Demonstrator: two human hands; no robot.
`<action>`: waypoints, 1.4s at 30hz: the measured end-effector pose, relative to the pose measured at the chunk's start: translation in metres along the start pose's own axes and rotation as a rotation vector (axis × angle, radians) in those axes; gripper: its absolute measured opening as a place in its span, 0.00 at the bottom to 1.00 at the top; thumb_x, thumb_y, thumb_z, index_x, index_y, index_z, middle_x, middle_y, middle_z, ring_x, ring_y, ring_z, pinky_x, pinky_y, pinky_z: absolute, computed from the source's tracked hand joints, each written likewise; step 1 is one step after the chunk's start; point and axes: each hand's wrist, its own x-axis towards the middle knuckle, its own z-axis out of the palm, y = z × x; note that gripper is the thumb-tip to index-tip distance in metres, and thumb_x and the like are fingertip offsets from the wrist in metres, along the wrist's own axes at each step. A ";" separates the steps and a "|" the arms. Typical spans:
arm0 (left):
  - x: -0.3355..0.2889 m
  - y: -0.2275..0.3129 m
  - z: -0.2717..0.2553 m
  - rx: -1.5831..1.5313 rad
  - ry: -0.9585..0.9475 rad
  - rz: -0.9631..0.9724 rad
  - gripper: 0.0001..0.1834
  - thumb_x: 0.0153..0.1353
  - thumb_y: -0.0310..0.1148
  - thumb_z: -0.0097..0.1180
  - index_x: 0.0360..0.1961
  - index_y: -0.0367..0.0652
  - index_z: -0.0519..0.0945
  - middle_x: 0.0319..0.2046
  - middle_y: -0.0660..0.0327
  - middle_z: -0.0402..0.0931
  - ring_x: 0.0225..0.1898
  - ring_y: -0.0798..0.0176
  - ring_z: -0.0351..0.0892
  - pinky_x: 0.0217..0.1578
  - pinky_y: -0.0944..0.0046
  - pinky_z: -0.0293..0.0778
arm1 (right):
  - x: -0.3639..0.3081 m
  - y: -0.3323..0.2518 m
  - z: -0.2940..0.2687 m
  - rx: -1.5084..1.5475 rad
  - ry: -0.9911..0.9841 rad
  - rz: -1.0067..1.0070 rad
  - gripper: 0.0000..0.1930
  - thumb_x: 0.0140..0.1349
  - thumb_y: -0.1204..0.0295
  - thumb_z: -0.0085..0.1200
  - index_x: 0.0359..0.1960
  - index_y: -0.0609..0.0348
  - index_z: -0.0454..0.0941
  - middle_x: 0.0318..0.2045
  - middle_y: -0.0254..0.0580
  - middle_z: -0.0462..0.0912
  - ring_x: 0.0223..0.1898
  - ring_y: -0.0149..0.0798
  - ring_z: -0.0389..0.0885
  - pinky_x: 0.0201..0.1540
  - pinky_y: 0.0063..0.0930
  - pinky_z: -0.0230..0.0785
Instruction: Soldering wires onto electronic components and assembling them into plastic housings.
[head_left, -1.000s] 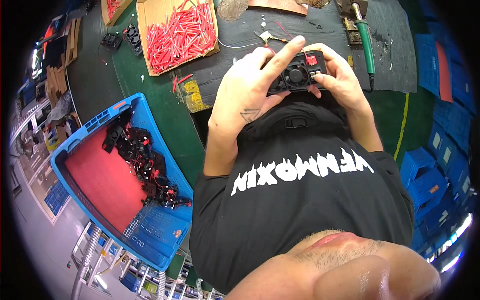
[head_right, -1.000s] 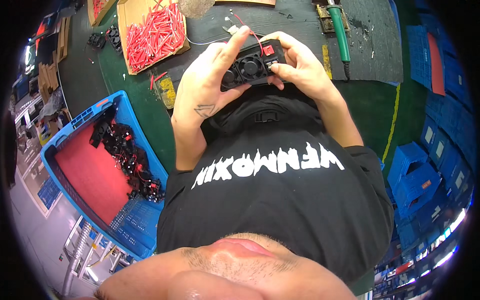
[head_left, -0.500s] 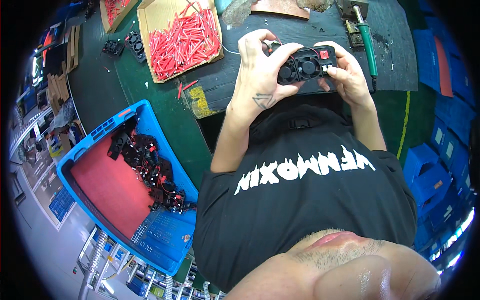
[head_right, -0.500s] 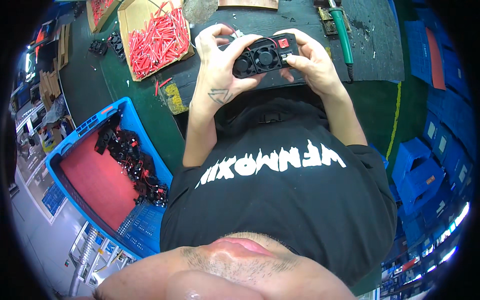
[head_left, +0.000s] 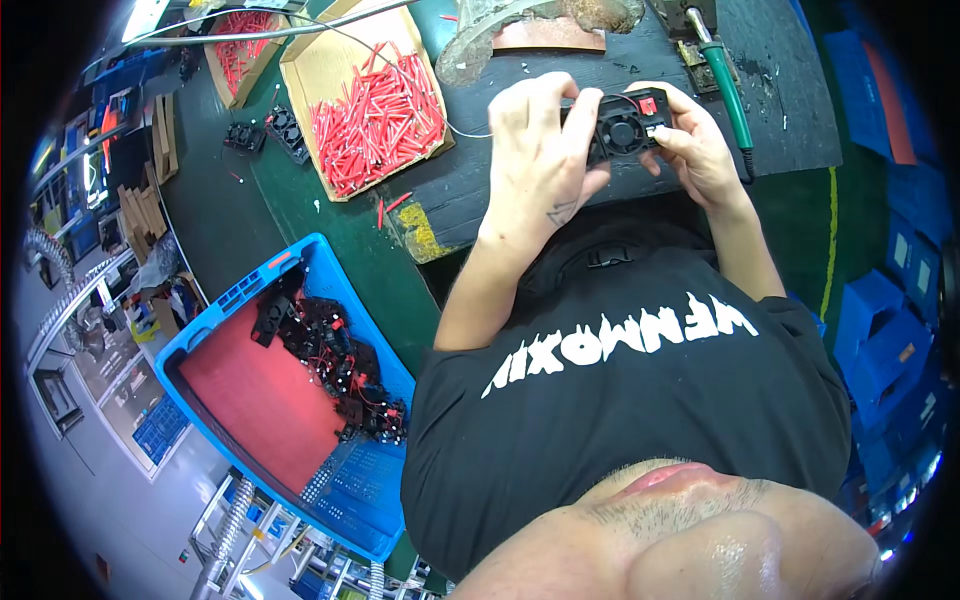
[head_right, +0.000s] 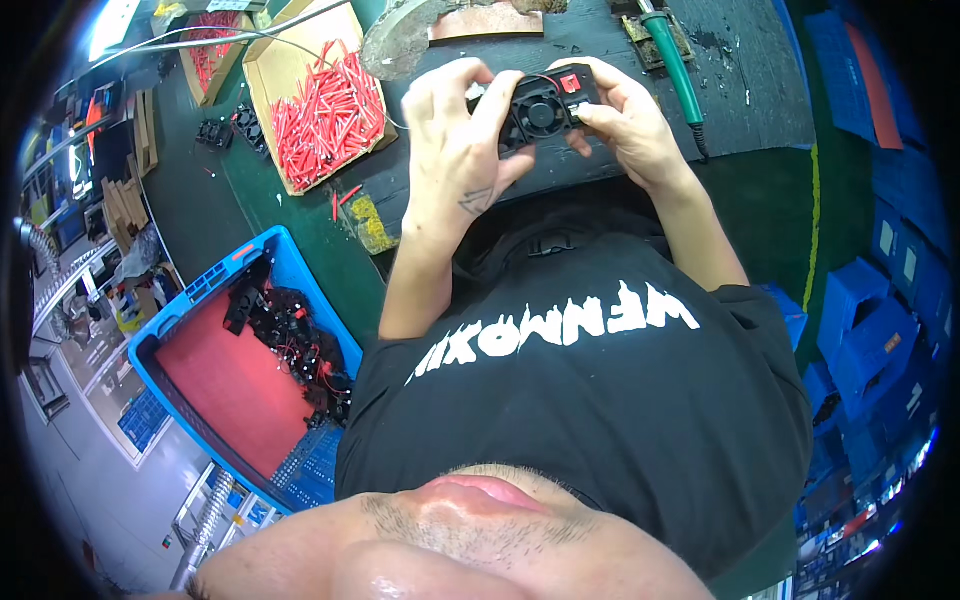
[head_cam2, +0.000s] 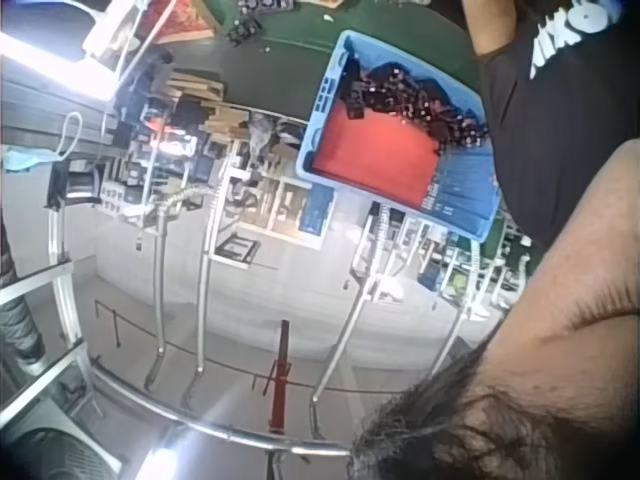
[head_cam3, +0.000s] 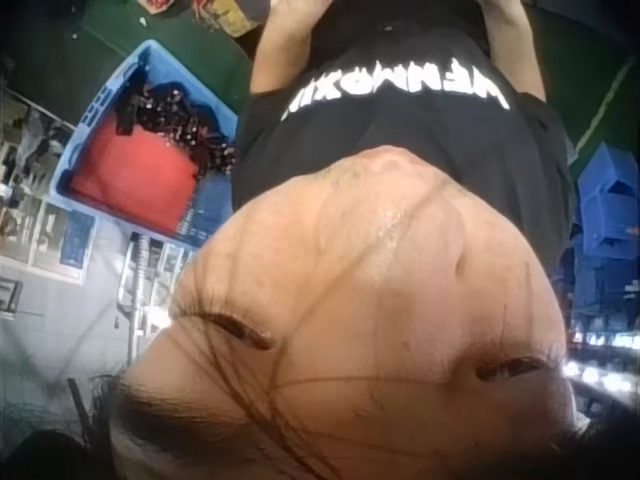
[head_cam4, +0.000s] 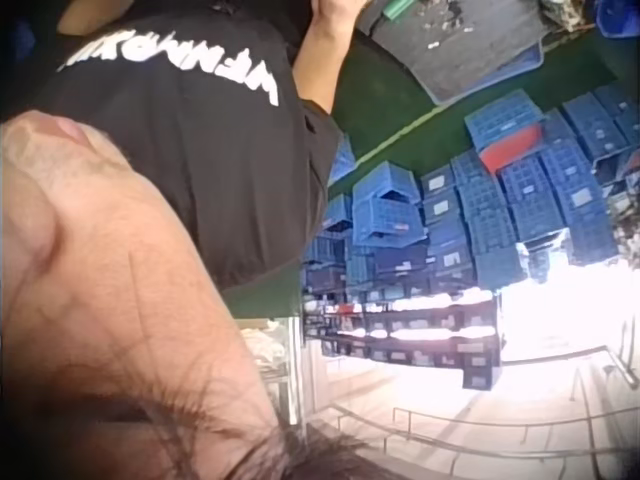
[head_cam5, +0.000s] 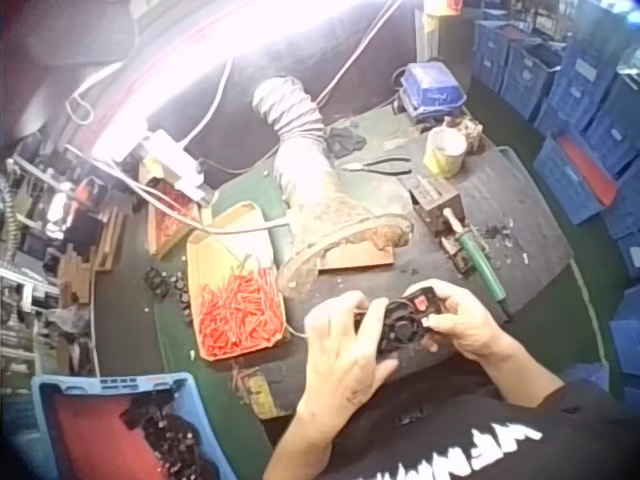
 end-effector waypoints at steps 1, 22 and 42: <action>0.000 -0.002 0.003 -0.081 0.003 0.033 0.43 0.31 0.36 0.78 0.55 0.45 0.77 0.47 0.55 0.67 0.52 0.48 0.70 0.56 0.51 0.65 | -0.003 0.000 -0.002 0.008 0.018 0.031 0.25 0.63 0.69 0.59 0.61 0.65 0.70 0.43 0.36 0.81 0.32 0.26 0.78 0.27 0.18 0.70; 0.031 -0.084 0.061 0.068 -0.170 0.001 0.36 0.33 0.37 0.79 0.48 0.43 0.80 0.43 0.55 0.71 0.51 0.50 0.70 0.52 0.52 0.70 | 0.054 0.045 -0.001 -1.190 0.312 -0.481 0.24 0.56 0.77 0.67 0.56 0.59 0.77 0.34 0.39 0.77 0.26 0.31 0.74 0.34 0.25 0.73; -0.045 -0.058 0.011 0.040 0.256 -0.093 0.20 0.51 0.23 0.65 0.47 0.43 0.83 0.42 0.57 0.81 0.44 0.52 0.80 0.49 0.54 0.71 | -0.032 -0.057 -0.002 -1.365 0.296 -0.872 0.11 0.59 0.83 0.60 0.42 0.62 0.86 0.38 0.44 0.86 0.36 0.39 0.83 0.39 0.29 0.76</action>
